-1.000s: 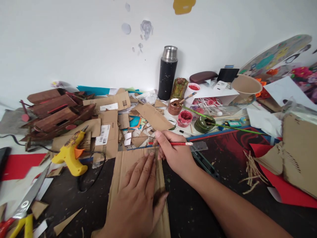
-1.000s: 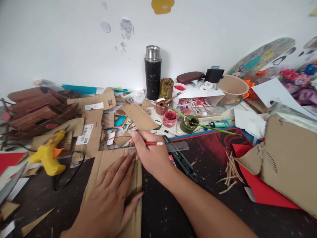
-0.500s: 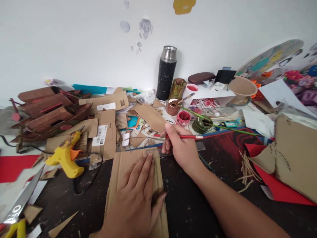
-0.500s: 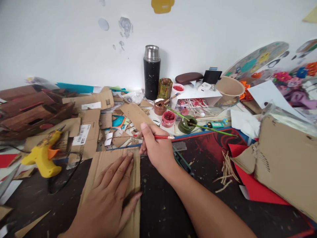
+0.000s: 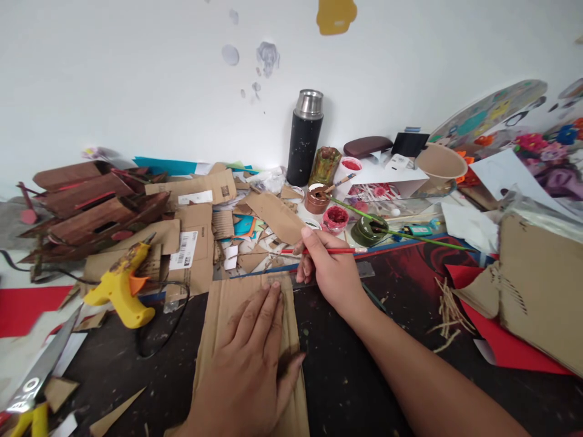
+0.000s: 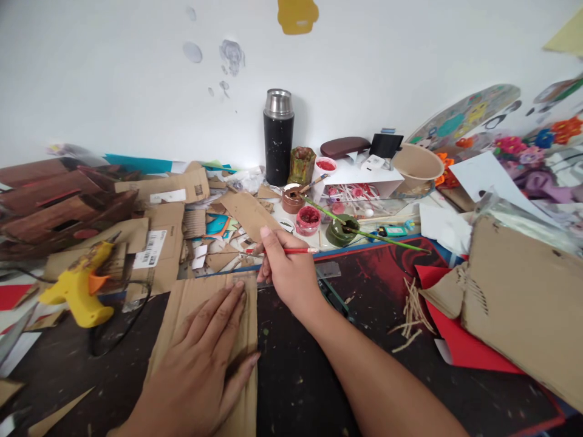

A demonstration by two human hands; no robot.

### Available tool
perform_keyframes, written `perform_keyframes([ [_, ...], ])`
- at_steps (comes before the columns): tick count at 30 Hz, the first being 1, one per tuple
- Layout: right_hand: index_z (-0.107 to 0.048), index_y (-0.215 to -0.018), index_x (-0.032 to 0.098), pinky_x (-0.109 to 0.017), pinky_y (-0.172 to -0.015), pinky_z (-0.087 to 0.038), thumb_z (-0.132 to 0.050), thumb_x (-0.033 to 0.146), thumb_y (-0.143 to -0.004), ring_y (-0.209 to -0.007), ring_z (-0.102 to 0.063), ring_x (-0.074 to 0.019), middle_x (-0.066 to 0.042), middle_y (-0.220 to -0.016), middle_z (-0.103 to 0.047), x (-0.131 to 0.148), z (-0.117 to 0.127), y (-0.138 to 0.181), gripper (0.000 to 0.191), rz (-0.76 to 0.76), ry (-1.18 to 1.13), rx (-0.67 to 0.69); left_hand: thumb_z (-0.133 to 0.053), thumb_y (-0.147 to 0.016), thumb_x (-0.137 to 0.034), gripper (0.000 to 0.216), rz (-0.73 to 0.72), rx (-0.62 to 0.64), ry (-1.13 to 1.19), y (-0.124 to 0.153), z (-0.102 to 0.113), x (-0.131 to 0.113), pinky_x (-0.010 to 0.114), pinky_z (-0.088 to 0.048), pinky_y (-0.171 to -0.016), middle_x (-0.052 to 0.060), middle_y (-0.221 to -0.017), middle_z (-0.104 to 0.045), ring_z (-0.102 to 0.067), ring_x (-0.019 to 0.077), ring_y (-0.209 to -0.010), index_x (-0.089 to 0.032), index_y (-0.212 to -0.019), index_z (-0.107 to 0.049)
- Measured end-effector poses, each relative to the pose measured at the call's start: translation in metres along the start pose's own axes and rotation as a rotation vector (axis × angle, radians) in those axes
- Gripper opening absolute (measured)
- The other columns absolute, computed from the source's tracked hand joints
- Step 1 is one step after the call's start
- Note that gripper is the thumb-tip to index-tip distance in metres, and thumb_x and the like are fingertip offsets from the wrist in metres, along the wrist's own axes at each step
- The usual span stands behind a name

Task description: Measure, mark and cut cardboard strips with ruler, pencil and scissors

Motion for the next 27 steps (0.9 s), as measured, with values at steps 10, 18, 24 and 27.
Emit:
perform_keyframes([
  [10, -0.064, -0.076, 0.023, -0.024, -0.044, -0.047, -0.068, 0.076, -0.095, -0.041, -0.060, -0.0147, 0.006, -0.046, -0.052, -0.0008, 0.0002, 0.0009, 0.057, -0.003, 0.012, -0.001, -0.048, -0.108, -0.040, 0.062, -0.011, -0.007, -0.007, -0.0003, -0.0005, 0.0000, 0.051, -0.038, -0.118, 0.027, -0.157, -0.064, -0.058, 0.0400, -0.143, 0.004, -0.149, -0.058],
  [18, -0.065, -0.076, 0.023, -0.024, -0.046, -0.048, -0.069, 0.074, -0.096, -0.041, -0.058, -0.0136, 0.007, -0.046, -0.052, -0.0014, -0.0018, 0.0019, 0.055, 0.000, 0.005, 0.000, -0.048, -0.108, -0.042, 0.062, -0.003, -0.003, -0.003, 0.0002, -0.0004, 0.0013, 0.049, -0.039, -0.119, 0.025, -0.156, -0.065, -0.058, 0.0389, -0.143, 0.002, -0.151, -0.057],
  [24, -0.064, -0.075, 0.023, -0.024, -0.045, -0.047, -0.069, 0.073, -0.096, -0.041, -0.058, -0.0132, 0.007, -0.046, -0.052, -0.0010, -0.0019, 0.0023, 0.055, -0.008, 0.000, 0.000, -0.048, -0.109, -0.041, 0.061, -0.005, -0.001, 0.001, -0.0009, 0.0002, 0.0012, 0.049, -0.037, -0.119, 0.025, -0.155, -0.066, -0.058, 0.0390, -0.143, 0.002, -0.150, -0.057],
  [27, -0.066, -0.077, 0.022, -0.024, -0.045, -0.048, -0.069, 0.073, -0.096, -0.040, -0.057, -0.0129, 0.007, -0.046, -0.052, -0.0014, -0.0026, 0.0027, 0.055, 0.003, -0.004, 0.001, -0.048, -0.109, -0.041, 0.061, -0.008, -0.003, 0.006, -0.0011, 0.0004, 0.0009, 0.050, -0.037, -0.119, 0.026, -0.155, -0.066, -0.057, 0.0396, -0.142, 0.003, -0.150, -0.057],
])
Point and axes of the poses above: each hand's wrist, its own y-axis away from the middle knuckle, its own z-axis out of the back of the hand, x = y × z, the point moved 10 cm from there along -y, towards the middle knuckle
